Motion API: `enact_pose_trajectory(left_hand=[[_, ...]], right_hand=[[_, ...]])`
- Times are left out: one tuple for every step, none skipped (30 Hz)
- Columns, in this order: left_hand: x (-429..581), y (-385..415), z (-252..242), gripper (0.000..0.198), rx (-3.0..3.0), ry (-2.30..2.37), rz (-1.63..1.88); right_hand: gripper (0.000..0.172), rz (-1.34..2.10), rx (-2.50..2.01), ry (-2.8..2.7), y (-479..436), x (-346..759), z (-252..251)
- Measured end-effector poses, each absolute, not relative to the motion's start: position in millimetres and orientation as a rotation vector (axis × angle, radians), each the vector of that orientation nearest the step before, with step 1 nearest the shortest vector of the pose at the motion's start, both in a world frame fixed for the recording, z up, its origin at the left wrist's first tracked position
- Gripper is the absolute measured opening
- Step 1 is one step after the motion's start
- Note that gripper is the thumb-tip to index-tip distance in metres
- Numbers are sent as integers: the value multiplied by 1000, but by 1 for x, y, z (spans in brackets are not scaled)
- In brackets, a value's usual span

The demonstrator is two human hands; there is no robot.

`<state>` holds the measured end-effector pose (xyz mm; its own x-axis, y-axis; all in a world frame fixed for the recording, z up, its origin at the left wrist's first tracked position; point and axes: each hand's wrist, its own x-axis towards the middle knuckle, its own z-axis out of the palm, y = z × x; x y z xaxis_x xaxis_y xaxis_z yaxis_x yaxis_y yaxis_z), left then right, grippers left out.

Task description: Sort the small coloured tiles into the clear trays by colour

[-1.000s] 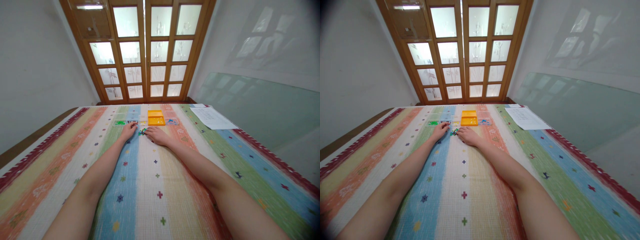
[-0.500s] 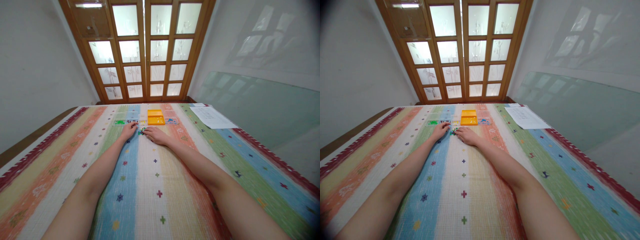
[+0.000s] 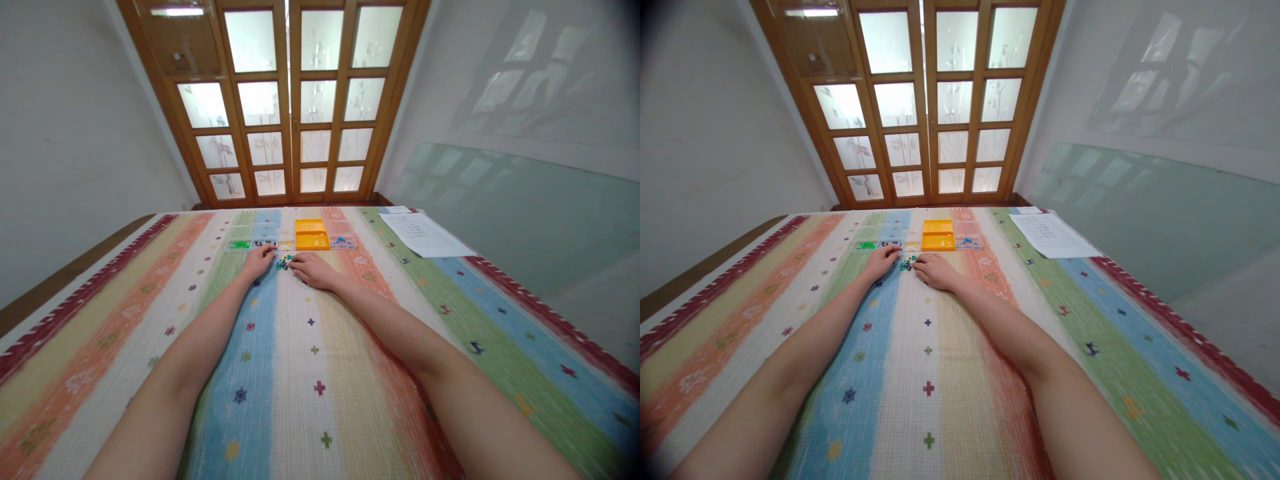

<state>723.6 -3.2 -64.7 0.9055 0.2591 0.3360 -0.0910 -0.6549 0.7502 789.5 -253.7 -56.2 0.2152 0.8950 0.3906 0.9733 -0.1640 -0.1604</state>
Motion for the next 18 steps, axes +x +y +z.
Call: enact_pose_trajectory(left_hand=[[724,-3,-65,28,2240,114,535],[724,-2,-66,29,2251,112,533],[724,-2,-66,29,2258,112,529],[724,-2,-66,30,2258,113,526],[724,-2,-65,29,2255,113,523],[723,-2,-65,29,2250,113,523],[723,-3,-64,28,2248,111,526],[722,-3,-63,28,2250,109,530],[722,-4,-63,27,2255,107,536],[722,-4,-62,26,2262,103,540],[721,-5,-62,25,2269,97,540],[721,-5,-63,24,2275,90,535],[721,-5,-63,24,2284,79,528],[721,-5,-63,24,2296,66,520],[722,-5,-64,24,2312,53,509],[722,-5,-65,24,2328,42,499],[722,-5,-65,25,2343,36,491],[722,-5,-65,25,2360,32,481]], right_hand=[[32,-293,-2129,-1741,-254,789,-56],[32,-297,-2129,-1746,-254,789,-55],[32,-300,-2125,-1749,-254,789,-55],[31,-305,-2120,-1745,-254,789,-54],[31,-313,-2116,-1724,-255,790,-52],[30,-326,-2116,-1685,-256,791,-51],[30,-344,-2120,-1630,-257,793,-50],[30,-365,-2126,-1562,-260,797,-49],[30,-388,-2132,-1482,-262,801,-48],[31,-414,-2137,-1398,-265,807,-48],[32,-439,-2140,-1313,-269,813,-49],[32,-469,-2140,-1213,-274,821,-50],[32,-499,-2134,-1099,-279,829,-52],[31,-520,-2125,-994,-284,838,-53],[31,-534,-2119,-898,-290,847,-56],[33,-547,-2120,-804,-295,855,-58],[34,-553,-2119,-721,-300,863,-60],[35,-554,-2105,-667,-304,870,-63]])
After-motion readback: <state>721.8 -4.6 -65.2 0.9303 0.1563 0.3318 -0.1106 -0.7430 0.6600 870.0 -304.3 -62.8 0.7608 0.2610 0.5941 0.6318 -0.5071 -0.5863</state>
